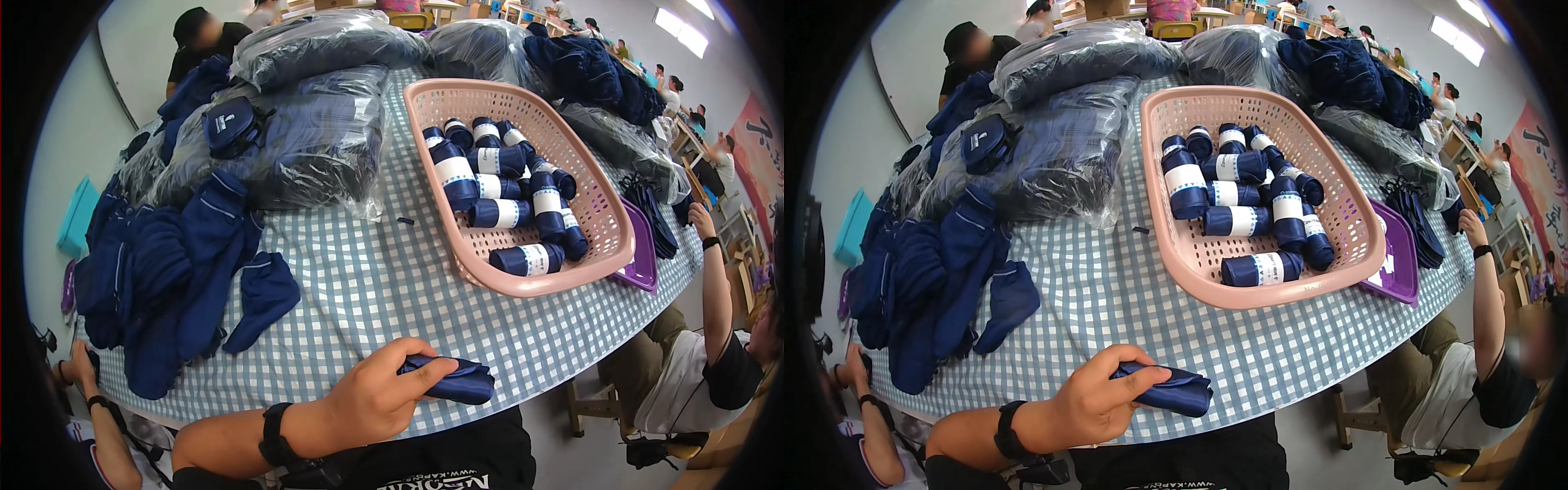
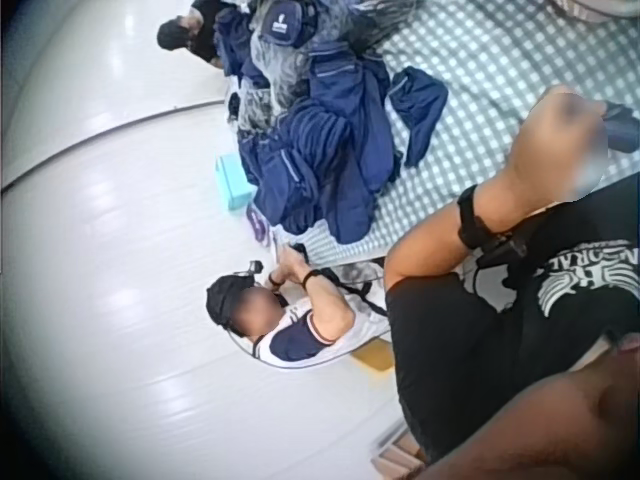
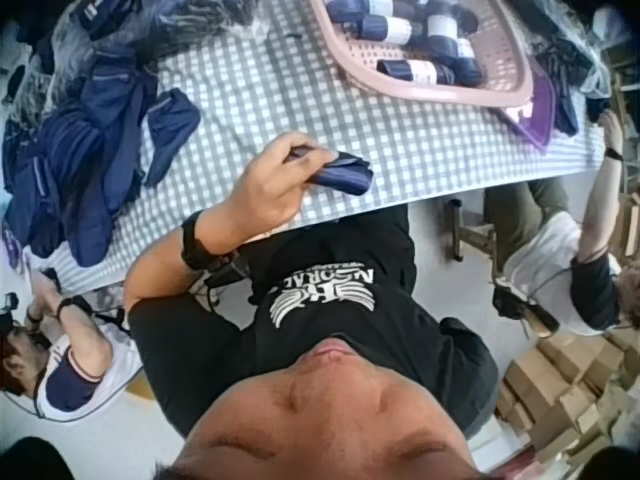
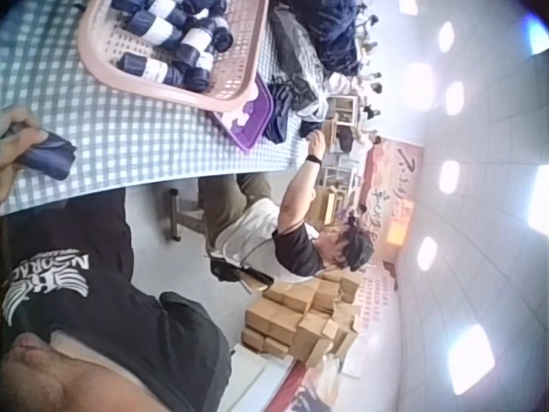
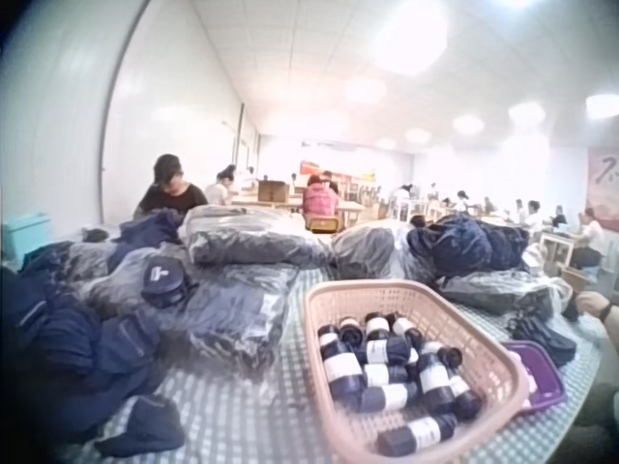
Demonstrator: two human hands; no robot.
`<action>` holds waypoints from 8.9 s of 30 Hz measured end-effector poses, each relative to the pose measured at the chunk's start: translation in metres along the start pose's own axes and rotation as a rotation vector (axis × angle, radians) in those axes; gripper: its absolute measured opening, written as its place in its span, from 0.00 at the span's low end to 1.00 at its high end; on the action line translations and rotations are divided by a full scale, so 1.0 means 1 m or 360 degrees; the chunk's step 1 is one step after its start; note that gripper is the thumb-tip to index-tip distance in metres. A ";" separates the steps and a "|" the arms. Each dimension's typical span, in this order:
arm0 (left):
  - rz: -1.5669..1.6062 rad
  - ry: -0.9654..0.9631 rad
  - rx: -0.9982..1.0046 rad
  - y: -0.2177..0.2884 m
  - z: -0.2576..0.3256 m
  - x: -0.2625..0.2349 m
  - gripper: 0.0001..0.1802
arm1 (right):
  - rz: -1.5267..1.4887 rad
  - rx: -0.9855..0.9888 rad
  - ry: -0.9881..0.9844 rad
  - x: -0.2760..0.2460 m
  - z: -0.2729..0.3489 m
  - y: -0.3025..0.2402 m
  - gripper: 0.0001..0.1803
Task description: Folding blue socks and wrapping them with white paper labels.
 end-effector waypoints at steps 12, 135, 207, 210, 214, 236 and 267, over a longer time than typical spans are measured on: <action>0.0051 0.0030 -0.0066 -0.003 0.002 -0.002 0.25 | 0.0033 0.0037 -0.0047 0.008 -0.001 -0.009 0.15; -0.0243 0.0047 -0.0009 0.011 0.004 0.004 0.25 | -0.0527 -0.0822 0.0676 -0.166 0.072 -0.105 0.07; -0.0230 0.0377 0.0081 0.025 0.011 -0.039 0.24 | 0.0122 -0.2870 0.0795 -0.109 0.314 -0.430 0.11; -0.0386 0.0476 0.0169 0.032 0.009 -0.057 0.25 | 0.0241 -0.2488 0.0337 -0.075 0.284 -0.437 0.09; -0.0471 0.0620 0.0263 0.043 0.009 -0.080 0.27 | 0.0586 -0.2124 -0.0041 -0.029 0.227 -0.445 0.08; -0.0085 0.0578 0.0186 -0.001 0.030 -0.099 0.24 | 0.1211 -0.2534 0.0433 0.072 0.083 -0.473 0.06; -0.0117 0.0409 0.0290 -0.004 0.031 -0.069 0.27 | 0.0369 -0.2275 -0.0281 0.098 0.054 -0.414 0.15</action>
Point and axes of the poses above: each hand's wrist, its own z-axis away from the middle knuckle, its own x-axis out of the palm, y = z × x, the point moved 9 cm from there along -z, towards the middle knuckle, and after that the axes turned 6 degrees about -x, right-handed, at the moved point
